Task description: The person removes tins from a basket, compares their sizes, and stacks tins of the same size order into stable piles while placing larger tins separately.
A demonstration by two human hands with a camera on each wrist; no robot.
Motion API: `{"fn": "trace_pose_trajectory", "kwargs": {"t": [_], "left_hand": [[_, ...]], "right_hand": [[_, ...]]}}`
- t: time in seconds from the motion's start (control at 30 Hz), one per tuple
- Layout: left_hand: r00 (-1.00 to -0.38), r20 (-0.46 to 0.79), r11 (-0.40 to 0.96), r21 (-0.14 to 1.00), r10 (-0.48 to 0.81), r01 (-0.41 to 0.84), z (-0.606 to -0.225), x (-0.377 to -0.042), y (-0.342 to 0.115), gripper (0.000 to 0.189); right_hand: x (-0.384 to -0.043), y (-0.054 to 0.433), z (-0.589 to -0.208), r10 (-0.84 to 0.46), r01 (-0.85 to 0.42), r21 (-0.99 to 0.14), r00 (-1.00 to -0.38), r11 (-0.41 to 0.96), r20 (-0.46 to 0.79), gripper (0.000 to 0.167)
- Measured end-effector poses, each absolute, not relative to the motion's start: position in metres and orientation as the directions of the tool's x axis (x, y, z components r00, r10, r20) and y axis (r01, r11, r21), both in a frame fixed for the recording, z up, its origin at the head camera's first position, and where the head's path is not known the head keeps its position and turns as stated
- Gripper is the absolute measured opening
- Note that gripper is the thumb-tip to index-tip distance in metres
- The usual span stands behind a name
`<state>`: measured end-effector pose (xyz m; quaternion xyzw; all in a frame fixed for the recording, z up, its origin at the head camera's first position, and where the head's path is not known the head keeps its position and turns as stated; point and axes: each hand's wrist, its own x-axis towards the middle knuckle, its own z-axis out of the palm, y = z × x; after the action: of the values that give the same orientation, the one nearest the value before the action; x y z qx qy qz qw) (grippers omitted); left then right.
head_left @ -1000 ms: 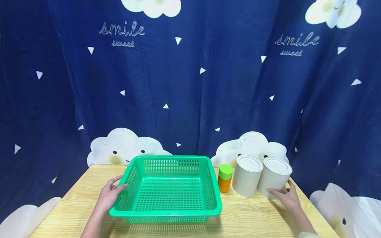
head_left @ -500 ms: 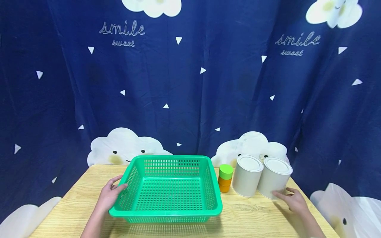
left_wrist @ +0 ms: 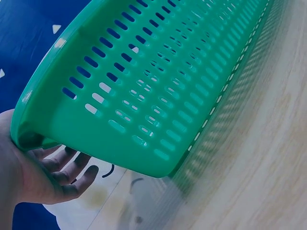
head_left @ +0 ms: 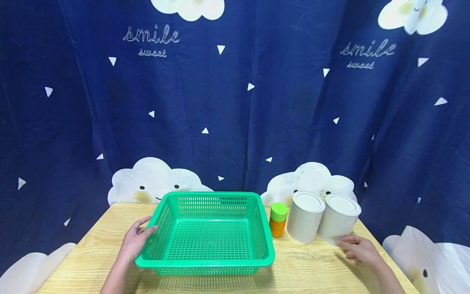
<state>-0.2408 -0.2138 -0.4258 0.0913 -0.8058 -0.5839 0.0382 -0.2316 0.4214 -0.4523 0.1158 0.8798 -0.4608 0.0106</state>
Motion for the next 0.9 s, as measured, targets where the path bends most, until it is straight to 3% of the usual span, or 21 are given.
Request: {"fn": "trace_pose_trajectory", "kwargs": {"t": [0.33,0.63,0.9], "left_hand": [[-0.974,0.02,0.387,0.919,-0.227,-0.071,-0.426,-0.238,-0.216,0.054],[-0.971,0.061,0.452,0.89,-0.23,-0.051,-0.422,-0.238,-0.218,0.049],[-0.976,0.128,0.614,0.789,-0.178,-0.009,-0.405,-0.233,-0.221,0.048]], "right_hand": [[-0.227,0.401,-0.436,-0.071,0.069,-0.799,-0.988,0.597,-0.138,0.049],[-0.232,0.373,-0.402,-0.077,0.016,-0.777,-0.994,0.63,-0.083,0.046],[-0.237,0.34,-0.375,-0.096,-0.088,-0.771,-0.995,0.631,0.035,0.042]]}}
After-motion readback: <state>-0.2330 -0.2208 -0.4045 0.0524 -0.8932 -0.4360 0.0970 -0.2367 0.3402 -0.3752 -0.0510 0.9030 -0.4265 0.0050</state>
